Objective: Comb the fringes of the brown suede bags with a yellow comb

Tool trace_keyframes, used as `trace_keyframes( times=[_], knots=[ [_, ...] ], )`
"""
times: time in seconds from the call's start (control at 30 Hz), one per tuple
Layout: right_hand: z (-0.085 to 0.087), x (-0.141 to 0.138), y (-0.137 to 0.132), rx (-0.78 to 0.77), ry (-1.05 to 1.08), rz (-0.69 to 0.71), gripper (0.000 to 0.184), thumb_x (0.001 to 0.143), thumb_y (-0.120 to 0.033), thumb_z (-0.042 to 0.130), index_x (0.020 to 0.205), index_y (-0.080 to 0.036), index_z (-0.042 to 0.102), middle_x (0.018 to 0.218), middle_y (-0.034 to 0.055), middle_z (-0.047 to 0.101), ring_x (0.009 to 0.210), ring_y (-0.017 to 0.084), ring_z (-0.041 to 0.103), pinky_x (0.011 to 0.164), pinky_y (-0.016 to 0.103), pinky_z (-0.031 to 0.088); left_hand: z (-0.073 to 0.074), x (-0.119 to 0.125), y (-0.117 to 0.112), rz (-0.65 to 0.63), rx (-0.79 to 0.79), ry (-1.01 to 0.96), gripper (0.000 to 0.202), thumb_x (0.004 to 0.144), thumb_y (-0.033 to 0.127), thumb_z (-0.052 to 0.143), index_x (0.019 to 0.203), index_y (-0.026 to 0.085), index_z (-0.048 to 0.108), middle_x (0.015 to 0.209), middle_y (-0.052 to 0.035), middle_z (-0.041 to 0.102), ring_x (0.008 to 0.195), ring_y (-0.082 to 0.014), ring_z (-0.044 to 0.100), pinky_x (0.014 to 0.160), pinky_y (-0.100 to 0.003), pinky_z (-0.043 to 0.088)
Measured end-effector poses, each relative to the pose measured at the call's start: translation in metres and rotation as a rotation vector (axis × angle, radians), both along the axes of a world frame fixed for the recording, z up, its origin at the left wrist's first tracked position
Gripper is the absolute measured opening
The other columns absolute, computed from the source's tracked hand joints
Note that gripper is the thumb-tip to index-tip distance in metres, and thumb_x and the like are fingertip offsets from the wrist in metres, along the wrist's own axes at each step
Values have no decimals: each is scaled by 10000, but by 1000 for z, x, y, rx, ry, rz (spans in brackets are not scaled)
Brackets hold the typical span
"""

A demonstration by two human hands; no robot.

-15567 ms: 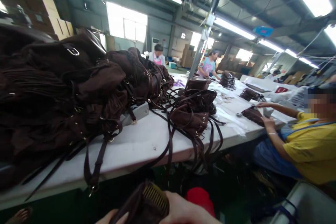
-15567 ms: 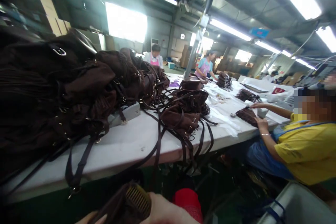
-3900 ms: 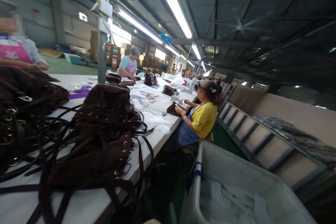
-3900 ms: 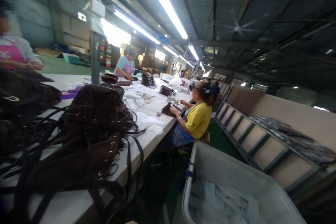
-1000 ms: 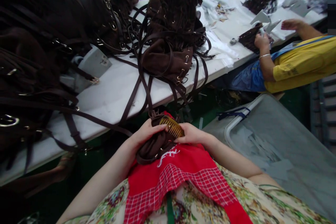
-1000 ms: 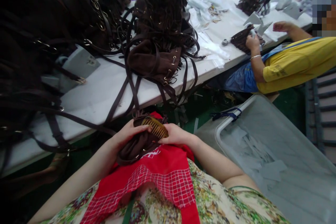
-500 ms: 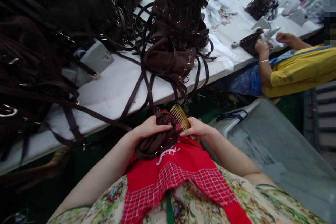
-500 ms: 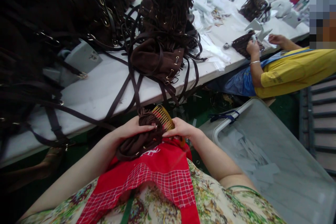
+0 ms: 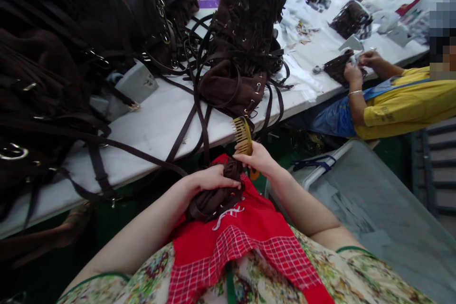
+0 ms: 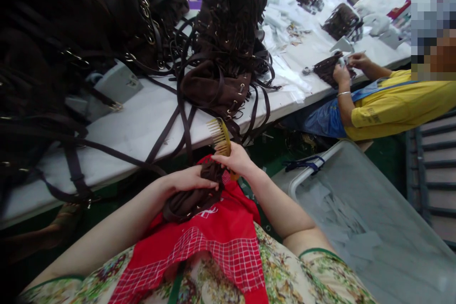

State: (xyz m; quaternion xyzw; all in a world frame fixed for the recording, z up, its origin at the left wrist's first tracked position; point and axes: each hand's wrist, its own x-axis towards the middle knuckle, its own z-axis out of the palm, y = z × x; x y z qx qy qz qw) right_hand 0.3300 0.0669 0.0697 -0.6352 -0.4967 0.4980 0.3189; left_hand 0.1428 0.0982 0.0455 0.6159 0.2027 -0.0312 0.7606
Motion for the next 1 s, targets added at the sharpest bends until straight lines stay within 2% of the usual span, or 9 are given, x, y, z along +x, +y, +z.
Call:
trace_keyframes(
  times=[0.1, 0.2, 0.3, 0.4, 0.47, 0.67, 0.77, 0.9, 1.0],
  knots=[
    [8, 4, -10, 257, -303, 16, 350, 788, -418, 649, 1004, -159, 560, 883, 40, 646, 775, 159, 599, 700, 272, 480, -7, -17, -2, 206, -277, -34, 280, 750, 388, 694, 875, 138, 669, 844, -36, 681, 785, -167, 620, 798, -300, 493],
    [13, -3, -30, 325, -499, 217, 246, 959, -339, 379, 979, -170, 557, 902, 49, 623, 817, 151, 584, 735, 259, 447, -11, -27, -5, 386, -446, -59, 276, 714, 344, 737, 878, 131, 670, 843, -35, 677, 785, -160, 615, 806, -295, 483],
    [10, -18, -43, 321, -777, 471, 255, 975, -262, 329, 975, -183, 571, 939, 57, 604, 820, 148, 578, 696, 241, 416, -12, -26, -10, 431, -446, -77, 252, 685, 312, 754, 842, 127, 689, 852, -34, 680, 802, -155, 605, 825, -280, 463],
    [1, -28, -43, 296, -991, 571, 219, 969, -255, 359, 967, -198, 570, 926, 46, 595, 774, 147, 577, 610, 242, 372, -7, -21, -15, 371, -427, -41, 236, 693, 332, 730, 803, 130, 680, 807, -17, 659, 758, -142, 583, 777, -264, 460],
    [-6, -27, -37, 281, -1067, 561, 224, 975, -279, 356, 955, -207, 567, 897, 37, 593, 746, 146, 575, 577, 251, 344, -2, -17, -18, 344, -332, -14, 261, 737, 396, 677, 742, 137, 640, 719, 5, 612, 681, -126, 544, 702, -251, 451],
    [-16, -17, -27, 296, -1182, 428, 264, 990, -292, 331, 996, -200, 578, 887, 35, 615, 773, 147, 575, 608, 263, 332, 7, -14, -20, 285, 234, 132, 432, 865, 515, 440, 646, 164, 563, 629, 4, 567, 609, -140, 519, 625, -260, 429],
    [-6, -16, -30, 325, -1187, 420, 266, 991, -295, 334, 1010, -205, 584, 884, 32, 621, 768, 144, 571, 617, 263, 331, 8, -12, -23, 260, 411, 201, 428, 892, 492, 396, 721, 163, 610, 699, -34, 637, 668, -174, 582, 687, -284, 460],
    [20, -16, -37, 381, -1194, 402, 272, 990, -296, 327, 1047, -212, 580, 903, 45, 631, 794, 157, 570, 648, 265, 338, 12, -5, -28, 333, 742, 283, 301, 854, 401, 514, 1005, 165, 625, 1026, -98, 675, 928, -239, 622, 833, -320, 469],
    [28, -15, -39, 390, -1208, 413, 256, 978, -279, 351, 1059, -206, 583, 946, 71, 641, 827, 171, 574, 662, 267, 350, 17, -1, -30, 208, 930, 241, 325, 888, 405, 467, 971, 139, 635, 1001, -130, 683, 924, -266, 631, 833, -353, 479]
  ],
)
